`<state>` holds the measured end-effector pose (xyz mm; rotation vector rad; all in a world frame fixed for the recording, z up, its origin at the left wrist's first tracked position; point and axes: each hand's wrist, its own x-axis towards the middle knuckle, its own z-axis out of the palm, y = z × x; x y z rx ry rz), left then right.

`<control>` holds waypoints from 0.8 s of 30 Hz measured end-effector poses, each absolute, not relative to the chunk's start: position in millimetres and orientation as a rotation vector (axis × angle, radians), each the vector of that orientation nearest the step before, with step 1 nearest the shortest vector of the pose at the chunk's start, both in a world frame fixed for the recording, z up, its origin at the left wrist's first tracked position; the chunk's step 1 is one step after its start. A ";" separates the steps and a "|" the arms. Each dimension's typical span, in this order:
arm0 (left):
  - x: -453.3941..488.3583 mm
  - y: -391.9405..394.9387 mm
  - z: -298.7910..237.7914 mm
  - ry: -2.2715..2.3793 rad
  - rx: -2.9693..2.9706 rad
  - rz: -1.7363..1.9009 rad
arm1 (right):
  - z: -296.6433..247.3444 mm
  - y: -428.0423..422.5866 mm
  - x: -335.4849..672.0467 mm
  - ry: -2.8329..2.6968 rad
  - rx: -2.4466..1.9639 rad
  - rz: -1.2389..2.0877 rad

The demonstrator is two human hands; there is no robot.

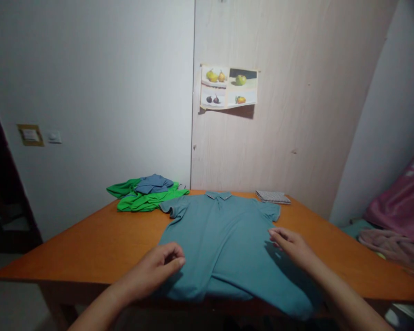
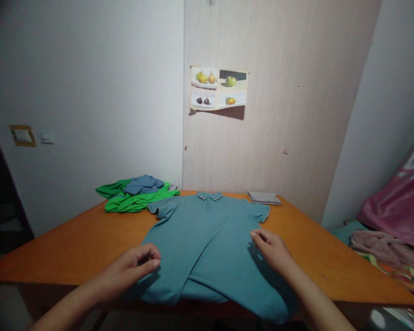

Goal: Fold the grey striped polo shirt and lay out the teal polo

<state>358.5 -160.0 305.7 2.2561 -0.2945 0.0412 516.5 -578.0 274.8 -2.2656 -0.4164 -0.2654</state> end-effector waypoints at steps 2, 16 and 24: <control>369.5 -166.1 298.8 -0.266 2.285 0.183 | 274.6 -590.9 518.2 -0.305 -2.428 -0.304; 414.4 -186.8 251.9 -0.121 2.857 0.314 | 258.3 -626.6 484.8 -0.050 -2.764 -0.082; 409.0 -186.5 259.1 -0.110 2.930 0.195 | 270.9 -620.1 472.4 -0.007 -1.829 -0.299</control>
